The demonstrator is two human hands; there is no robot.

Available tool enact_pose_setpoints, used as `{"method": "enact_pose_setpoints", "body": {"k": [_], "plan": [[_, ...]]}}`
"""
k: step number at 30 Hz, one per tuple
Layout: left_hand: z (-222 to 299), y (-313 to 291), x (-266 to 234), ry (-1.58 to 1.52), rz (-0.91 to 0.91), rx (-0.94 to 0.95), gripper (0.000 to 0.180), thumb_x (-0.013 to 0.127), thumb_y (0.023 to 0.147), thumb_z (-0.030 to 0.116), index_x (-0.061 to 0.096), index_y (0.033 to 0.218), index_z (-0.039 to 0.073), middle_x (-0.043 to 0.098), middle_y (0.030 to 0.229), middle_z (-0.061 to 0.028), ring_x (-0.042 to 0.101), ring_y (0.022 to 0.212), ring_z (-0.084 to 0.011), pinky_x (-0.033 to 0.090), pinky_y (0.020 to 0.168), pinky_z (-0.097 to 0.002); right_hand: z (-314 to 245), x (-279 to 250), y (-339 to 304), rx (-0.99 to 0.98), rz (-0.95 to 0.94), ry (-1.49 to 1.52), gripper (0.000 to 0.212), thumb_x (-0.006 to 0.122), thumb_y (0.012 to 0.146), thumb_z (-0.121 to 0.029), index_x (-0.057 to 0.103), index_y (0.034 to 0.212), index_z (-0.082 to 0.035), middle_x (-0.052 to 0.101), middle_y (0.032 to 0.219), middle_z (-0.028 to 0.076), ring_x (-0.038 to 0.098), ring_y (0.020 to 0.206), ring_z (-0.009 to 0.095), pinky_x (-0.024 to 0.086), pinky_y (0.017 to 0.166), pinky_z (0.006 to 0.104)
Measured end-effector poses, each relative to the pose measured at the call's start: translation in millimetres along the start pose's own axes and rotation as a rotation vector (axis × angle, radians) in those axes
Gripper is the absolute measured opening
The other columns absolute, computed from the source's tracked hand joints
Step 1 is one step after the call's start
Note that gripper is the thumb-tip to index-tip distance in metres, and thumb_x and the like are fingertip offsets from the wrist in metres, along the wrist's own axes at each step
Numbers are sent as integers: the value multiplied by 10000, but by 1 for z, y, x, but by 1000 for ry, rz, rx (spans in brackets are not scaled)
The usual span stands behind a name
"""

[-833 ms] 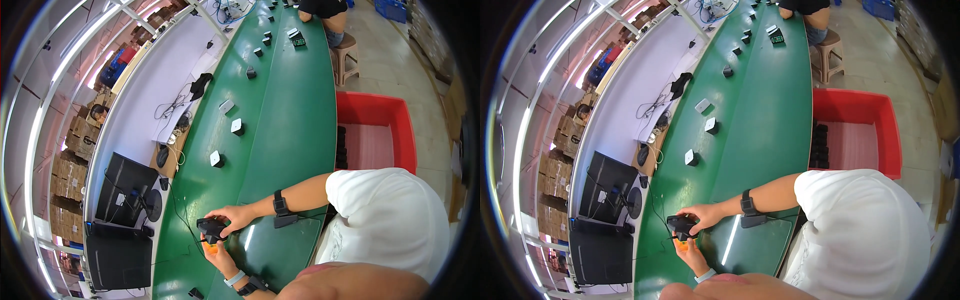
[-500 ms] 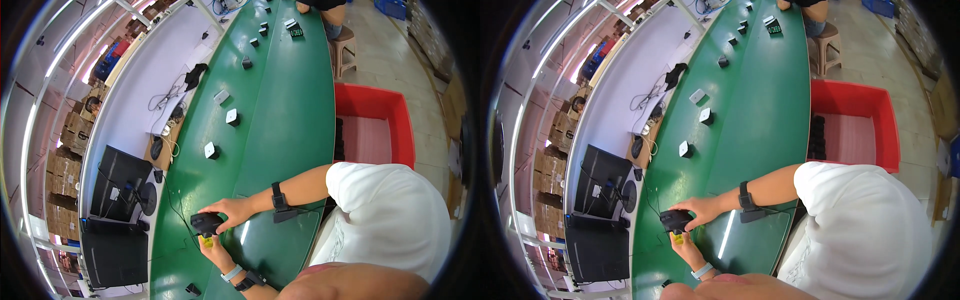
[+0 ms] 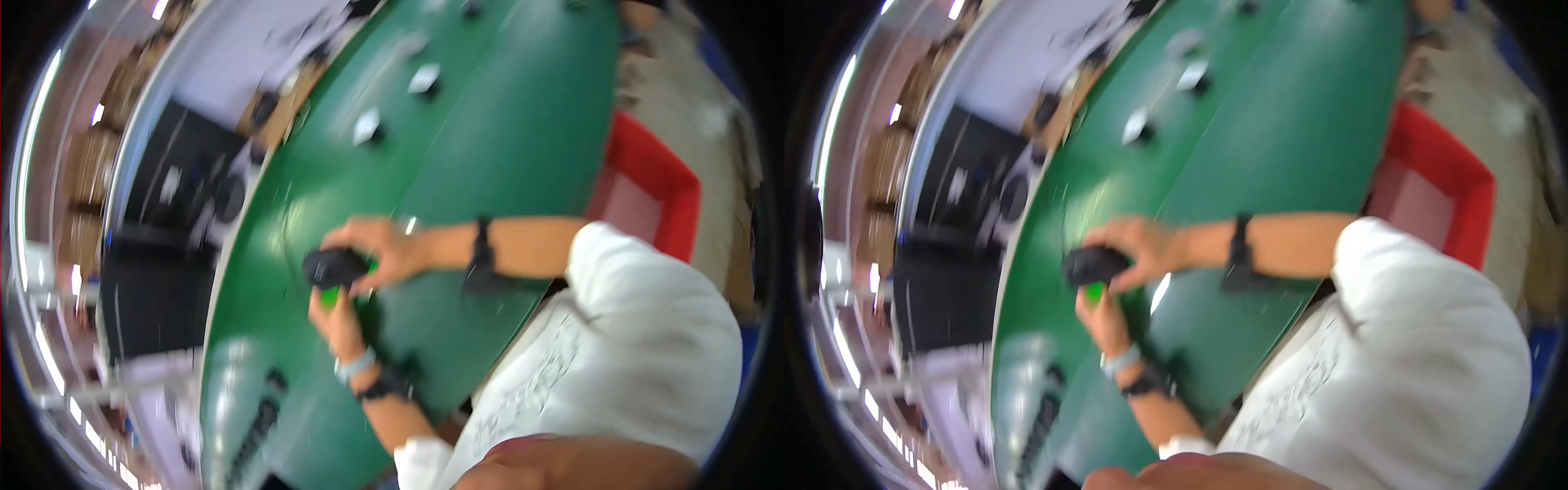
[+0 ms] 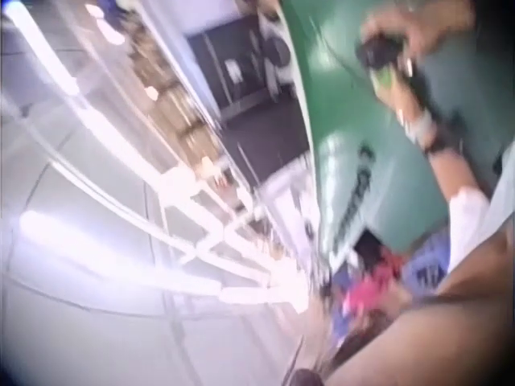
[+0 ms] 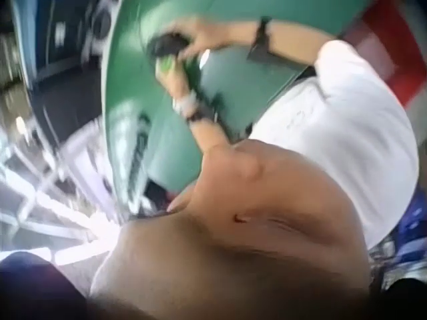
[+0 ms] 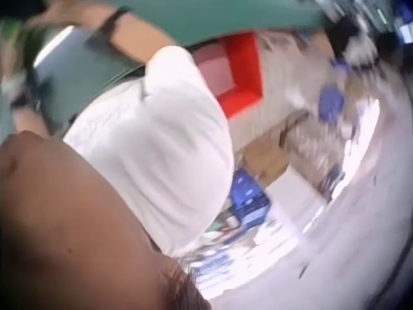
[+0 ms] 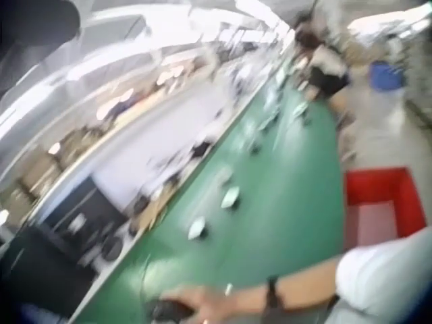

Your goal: The person tests a mouse and its charging dock by plugging a cable into the dock, placing the mouse on it to check the light, and then disconnecting them. This process is repeated with several docks and mice before placing the docks back onto the conveyor belt.

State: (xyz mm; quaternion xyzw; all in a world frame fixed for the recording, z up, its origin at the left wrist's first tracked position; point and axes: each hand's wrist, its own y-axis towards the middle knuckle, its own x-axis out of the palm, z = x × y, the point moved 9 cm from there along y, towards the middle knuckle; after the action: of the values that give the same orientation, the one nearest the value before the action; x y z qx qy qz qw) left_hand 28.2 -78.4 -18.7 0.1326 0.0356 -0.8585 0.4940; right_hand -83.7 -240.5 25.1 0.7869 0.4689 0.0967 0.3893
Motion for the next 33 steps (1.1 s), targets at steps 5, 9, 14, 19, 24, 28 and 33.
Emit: {"method": "enact_pose_setpoints", "body": {"k": [5, 9, 14, 19, 24, 28, 33], "plan": [[12, 4, 16, -283, -198, 119, 273, 693, 846, -96, 677, 1113, -43, 716, 1077, -48, 651, 962, -123, 525, 810, -277, -20, 0, 10, -105, -9, -24, 780, 901, 694, -202, 580, 1392, -66, 658, 1306, 98, 622, 1136, 315, 536, 984, 426], [8, 5, 6, -265, -182, 92, 262, 714, 848, -85, 686, 1105, -41, 723, 1054, -35, 649, 934, -110, 525, 803, -276, -18, 8, 8, -101, 3, -19, 815, 898, 662, -154, 576, 1406, -64, 662, 1307, 72, 612, 1129, 286, 556, 958, 405], [10, 4, 9, -303, -191, 117, 265, 719, 846, -81, 688, 1106, -40, 722, 1041, -27, 647, 907, -106, 521, 783, -270, -19, 6, 8, -122, 12, -38, 819, 903, 662, -160, 579, 1409, -67, 664, 1303, 67, 611, 1133, 286, 557, 959, 404], [-1, 8, 7, -313, -193, 74, 241, 747, 850, -67, 680, 1079, -28, 716, 1016, -18, 626, 855, -85, 504, 730, -247, -19, 3, 9, -128, 27, -47, 813, 906, 668, -179, 583, 1406, -64, 668, 1265, 79, 616, 1116, 288, 559, 943, 403], [-19, 8, 1, -122, -165, -33, 270, 785, 847, -45, 675, 1093, -20, 715, 1019, -24, 625, 847, -82, 499, 728, -239, -9, -2, 7, -40, 29, -69, 801, 905, 689, -238, 588, 1397, -40, 668, 1169, 124, 630, 1062, 295, 553, 908, 395], [-16, 8, 0, -185, -167, 27, 313, 799, 845, -38, 671, 1130, -18, 710, 1059, -34, 634, 918, -104, 510, 814, -263, -12, -1, 7, -48, 45, -45, 792, 903, 699, -255, 591, 1393, -35, 669, 1164, 129, 630, 1057, 295, 552, 907, 395], [-6, 5, 5, -300, -199, 48, 322, 768, 891, -2, 661, 1195, -14, 690, 1124, -51, 628, 1025, -143, 506, 912, -300, -6, -1, 5, 20, 37, 10, 770, 889, 725, -243, 583, 1402, -41, 661, 1148, 133, 633, 1082, 291, 531, 950, 394]]}}
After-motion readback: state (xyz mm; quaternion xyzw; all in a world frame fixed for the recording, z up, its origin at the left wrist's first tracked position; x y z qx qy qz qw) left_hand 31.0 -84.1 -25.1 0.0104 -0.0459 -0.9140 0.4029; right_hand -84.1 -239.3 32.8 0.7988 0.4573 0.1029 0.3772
